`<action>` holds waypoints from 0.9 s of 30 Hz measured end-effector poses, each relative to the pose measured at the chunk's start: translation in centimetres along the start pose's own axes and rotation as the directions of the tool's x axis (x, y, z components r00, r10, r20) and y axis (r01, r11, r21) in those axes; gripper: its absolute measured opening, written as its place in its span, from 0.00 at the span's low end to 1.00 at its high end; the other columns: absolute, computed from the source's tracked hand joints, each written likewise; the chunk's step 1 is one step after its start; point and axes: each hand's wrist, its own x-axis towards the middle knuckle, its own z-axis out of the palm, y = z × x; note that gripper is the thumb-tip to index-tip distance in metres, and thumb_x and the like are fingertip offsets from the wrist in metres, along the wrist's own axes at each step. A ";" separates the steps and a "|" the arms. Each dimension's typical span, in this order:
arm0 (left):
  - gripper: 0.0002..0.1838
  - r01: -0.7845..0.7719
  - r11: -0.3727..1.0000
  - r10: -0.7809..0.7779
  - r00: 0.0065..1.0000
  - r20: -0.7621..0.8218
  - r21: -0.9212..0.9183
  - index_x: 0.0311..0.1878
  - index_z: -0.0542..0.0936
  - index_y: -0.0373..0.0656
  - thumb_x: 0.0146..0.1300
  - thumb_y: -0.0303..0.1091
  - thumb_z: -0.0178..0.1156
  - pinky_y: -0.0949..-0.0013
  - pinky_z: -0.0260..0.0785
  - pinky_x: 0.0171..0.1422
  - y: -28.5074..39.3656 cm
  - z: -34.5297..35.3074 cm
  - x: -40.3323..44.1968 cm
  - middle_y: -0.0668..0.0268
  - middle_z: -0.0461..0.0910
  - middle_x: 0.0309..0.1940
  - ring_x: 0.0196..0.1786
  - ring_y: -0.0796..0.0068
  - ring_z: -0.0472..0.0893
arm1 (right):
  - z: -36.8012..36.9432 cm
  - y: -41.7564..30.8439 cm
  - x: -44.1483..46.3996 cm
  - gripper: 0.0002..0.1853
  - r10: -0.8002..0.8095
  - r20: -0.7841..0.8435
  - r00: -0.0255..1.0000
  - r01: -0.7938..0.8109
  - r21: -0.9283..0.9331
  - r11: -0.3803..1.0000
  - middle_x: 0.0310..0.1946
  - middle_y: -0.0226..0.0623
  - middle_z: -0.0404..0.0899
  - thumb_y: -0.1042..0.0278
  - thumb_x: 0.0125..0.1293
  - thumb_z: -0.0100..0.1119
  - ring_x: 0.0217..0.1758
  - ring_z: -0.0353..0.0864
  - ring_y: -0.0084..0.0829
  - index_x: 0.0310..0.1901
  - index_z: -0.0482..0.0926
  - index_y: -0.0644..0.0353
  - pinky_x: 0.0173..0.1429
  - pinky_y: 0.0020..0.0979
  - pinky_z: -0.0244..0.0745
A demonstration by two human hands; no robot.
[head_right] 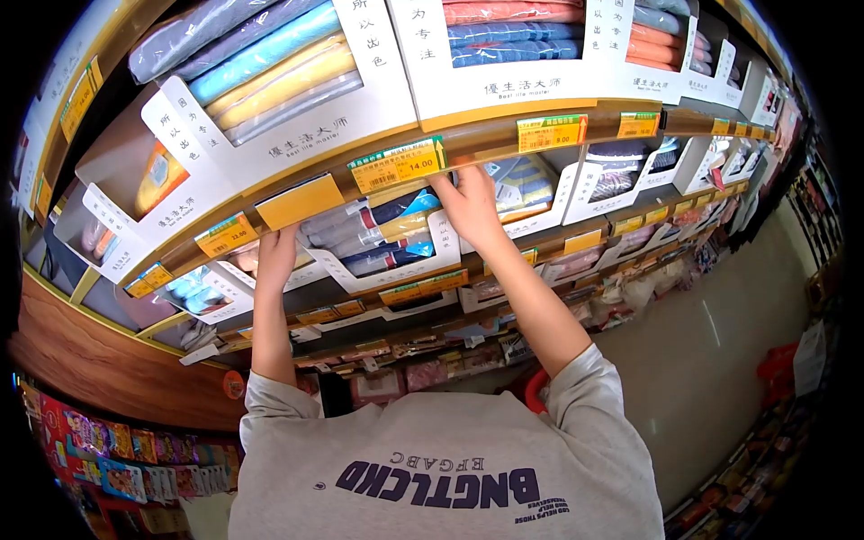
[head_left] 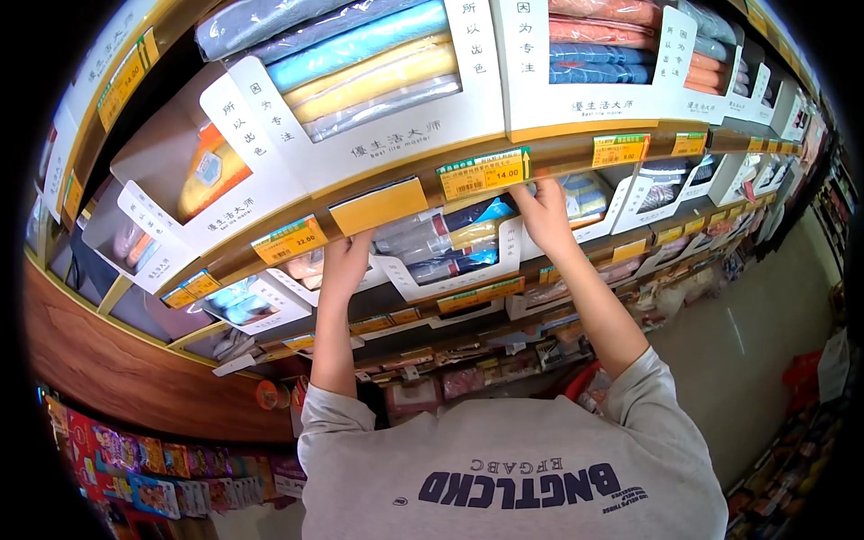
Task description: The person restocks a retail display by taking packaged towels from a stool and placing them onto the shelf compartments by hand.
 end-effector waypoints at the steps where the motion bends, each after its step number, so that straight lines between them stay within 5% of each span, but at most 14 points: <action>1: 0.11 0.000 1.000 0.000 1.000 -0.017 0.006 0.39 0.73 0.33 0.58 0.33 0.52 0.75 0.62 0.40 -0.1 0.1 0.0 0.67 0.74 0.30 0.35 0.80 0.70 | -0.1 0.0 0.2 0.14 0.004 -0.002 1.000 -0.004 -0.001 1.000 0.36 0.47 0.74 0.66 0.54 0.54 0.36 0.74 0.44 0.40 0.73 0.65 0.43 0.35 0.68; 3: 0.11 0.007 1.000 -0.006 1.000 -0.029 0.012 0.38 0.73 0.33 0.59 0.33 0.52 0.76 0.62 0.39 -0.2 0.3 -0.1 0.68 0.74 0.30 0.35 0.80 0.70 | -0.3 -0.2 0.4 0.15 0.116 0.111 0.987 -0.130 0.127 0.983 0.39 0.46 0.74 0.66 0.54 0.55 0.42 0.72 0.42 0.42 0.73 0.64 0.49 0.35 0.65; 7: 0.11 -0.031 0.999 0.031 0.997 -0.064 0.012 0.38 0.73 0.33 0.58 0.32 0.52 0.76 0.62 0.39 0.1 0.5 -0.4 0.68 0.74 0.29 0.34 0.81 0.70 | -0.5 -0.3 -0.2 0.15 0.113 0.083 0.990 -0.121 0.098 0.988 0.43 0.45 0.72 0.65 0.54 0.54 0.52 0.62 0.41 0.43 0.75 0.61 0.58 0.36 0.54; 15: 0.12 -0.039 0.998 0.037 0.998 -0.042 -0.048 0.41 0.74 0.35 0.56 0.32 0.57 0.74 0.62 0.46 -0.5 0.5 -1.2 0.67 0.76 0.35 0.40 0.78 0.71 | -0.4 -0.3 -0.6 0.15 0.114 0.082 0.990 -0.128 0.191 0.973 0.41 0.41 0.73 0.63 0.57 0.53 0.50 0.63 0.36 0.44 0.74 0.60 0.57 0.34 0.55; 17: 0.13 -0.164 0.984 0.174 0.970 -0.172 0.073 0.42 0.74 0.35 0.55 0.31 0.58 0.74 0.61 0.49 -1.0 0.8 -1.3 0.65 0.75 0.38 0.43 0.77 0.71 | -0.5 0.0 -0.7 0.15 0.113 0.089 0.990 -0.128 0.177 0.976 0.41 0.40 0.73 0.62 0.57 0.53 0.50 0.63 0.36 0.44 0.74 0.60 0.57 0.33 0.55; 21: 0.13 -0.121 0.993 0.120 0.986 -0.113 -0.002 0.42 0.74 0.36 0.55 0.31 0.58 0.73 0.60 0.51 -0.9 0.6 -0.8 0.64 0.74 0.39 0.44 0.76 0.71 | -0.3 0.1 -0.9 0.16 0.084 0.081 0.993 -0.099 0.207 0.973 0.42 0.40 0.73 0.60 0.58 0.54 0.51 0.63 0.36 0.45 0.73 0.59 0.58 0.34 0.53; 27: 0.12 -0.105 0.994 0.103 0.988 -0.112 -0.007 0.42 0.74 0.35 0.55 0.30 0.57 0.73 0.61 0.50 -0.5 0.7 -0.3 0.64 0.75 0.39 0.43 0.76 0.72 | -0.6 -0.3 -0.1 0.14 -0.083 0.078 0.994 0.088 -0.065 0.994 0.38 0.40 0.75 0.60 0.58 0.51 0.48 0.67 0.38 0.43 0.75 0.56 0.59 0.37 0.45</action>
